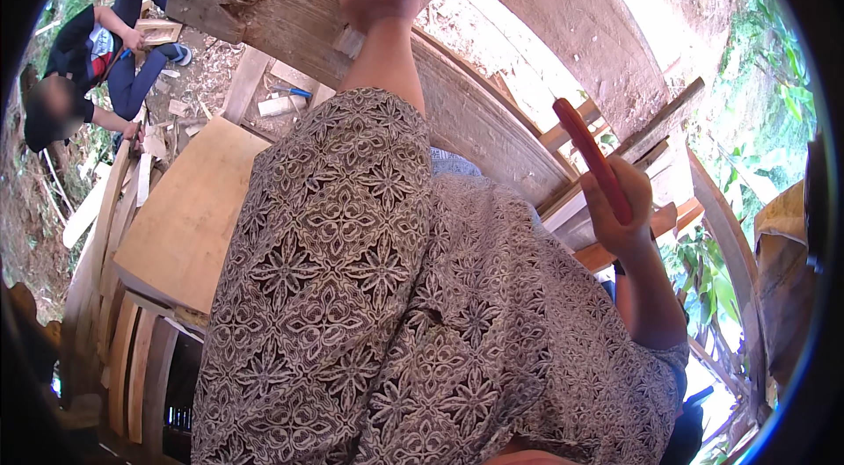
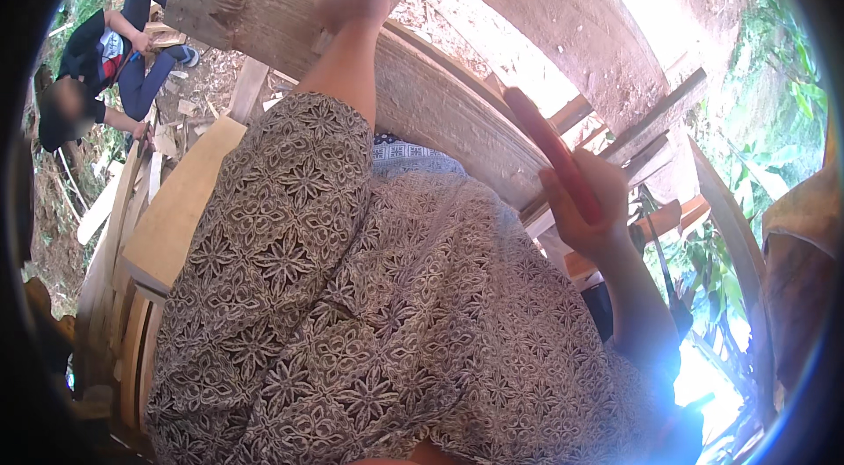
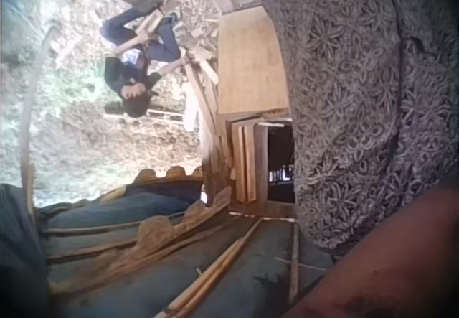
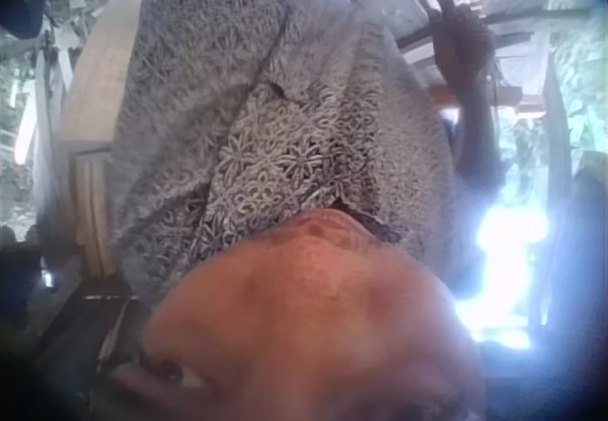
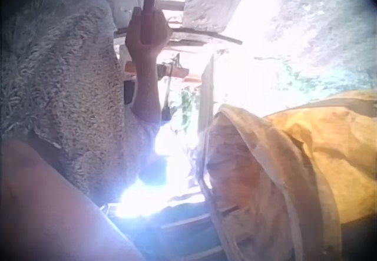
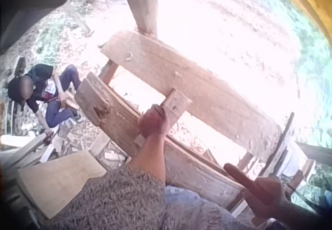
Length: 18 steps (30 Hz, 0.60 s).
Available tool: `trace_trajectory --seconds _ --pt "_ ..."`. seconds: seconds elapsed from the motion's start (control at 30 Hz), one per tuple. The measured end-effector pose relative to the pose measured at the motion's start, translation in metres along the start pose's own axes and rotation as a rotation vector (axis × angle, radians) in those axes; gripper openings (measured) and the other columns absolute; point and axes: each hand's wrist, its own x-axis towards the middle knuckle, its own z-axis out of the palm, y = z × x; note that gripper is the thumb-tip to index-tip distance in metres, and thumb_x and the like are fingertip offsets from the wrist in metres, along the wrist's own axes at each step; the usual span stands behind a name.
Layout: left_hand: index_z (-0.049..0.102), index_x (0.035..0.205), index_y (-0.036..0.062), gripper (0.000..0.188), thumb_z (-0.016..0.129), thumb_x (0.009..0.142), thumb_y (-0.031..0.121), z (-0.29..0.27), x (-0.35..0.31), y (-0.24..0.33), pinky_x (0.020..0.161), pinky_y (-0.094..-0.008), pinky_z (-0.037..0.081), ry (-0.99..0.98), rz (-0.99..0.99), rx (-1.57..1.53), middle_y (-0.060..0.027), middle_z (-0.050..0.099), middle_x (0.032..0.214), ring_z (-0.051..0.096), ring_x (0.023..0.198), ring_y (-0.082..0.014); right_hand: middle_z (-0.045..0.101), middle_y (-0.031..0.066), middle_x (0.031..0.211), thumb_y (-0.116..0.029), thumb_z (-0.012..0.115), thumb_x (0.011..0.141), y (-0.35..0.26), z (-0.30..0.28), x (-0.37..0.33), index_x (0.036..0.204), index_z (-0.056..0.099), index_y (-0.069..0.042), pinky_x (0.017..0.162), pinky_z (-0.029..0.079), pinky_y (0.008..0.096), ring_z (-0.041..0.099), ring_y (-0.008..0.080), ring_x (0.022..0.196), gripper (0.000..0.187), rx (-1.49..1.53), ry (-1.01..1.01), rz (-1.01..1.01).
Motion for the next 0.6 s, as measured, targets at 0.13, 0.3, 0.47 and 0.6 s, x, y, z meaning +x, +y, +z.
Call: trace_trajectory --seconds 0.13,0.3,0.47,0.6 --pt "0.073 0.093 0.0106 0.048 0.034 0.103 0.037 0.002 -0.001 -0.004 0.087 -0.0457 0.055 0.004 0.014 -0.025 -0.0145 0.077 0.094 0.074 0.088 -0.0339 0.056 0.0114 0.062 -0.023 0.072 0.092 0.009 0.085 0.139 0.076 0.061 -0.004 0.055 0.044 0.0376 0.054 0.0233 0.055 0.027 0.132 0.082 -0.081" --pt "0.074 0.094 0.0103 0.050 0.034 0.103 0.038 -0.004 -0.004 0.007 0.089 -0.0453 0.054 -0.020 0.098 -0.128 -0.0145 0.077 0.096 0.074 0.090 -0.0334 0.054 0.0054 0.062 -0.032 0.073 0.096 0.000 0.120 0.223 0.085 0.067 -0.004 0.056 0.042 0.0347 0.048 0.0133 0.058 0.031 0.123 0.201 -0.091" --pt "0.073 0.094 0.0110 0.050 0.032 0.104 0.037 0.005 0.003 -0.004 0.088 -0.0454 0.054 0.038 0.009 -0.027 -0.0145 0.077 0.094 0.074 0.088 -0.0324 0.050 0.0057 0.060 -0.022 0.070 0.096 0.011 0.065 0.105 0.079 0.062 -0.003 0.052 0.037 0.0345 0.047 0.0162 0.053 0.027 0.141 0.072 0.026" --pt "0.073 0.094 0.0115 0.050 0.032 0.104 0.036 -0.003 -0.002 0.002 0.086 -0.0453 0.054 0.031 0.013 -0.038 -0.0142 0.077 0.092 0.074 0.086 -0.0323 0.046 0.0059 0.063 -0.014 0.068 0.095 0.013 0.001 -0.005 0.102 0.072 -0.001 0.051 0.035 0.0355 0.046 0.0190 0.053 0.015 -0.007 0.068 0.022"
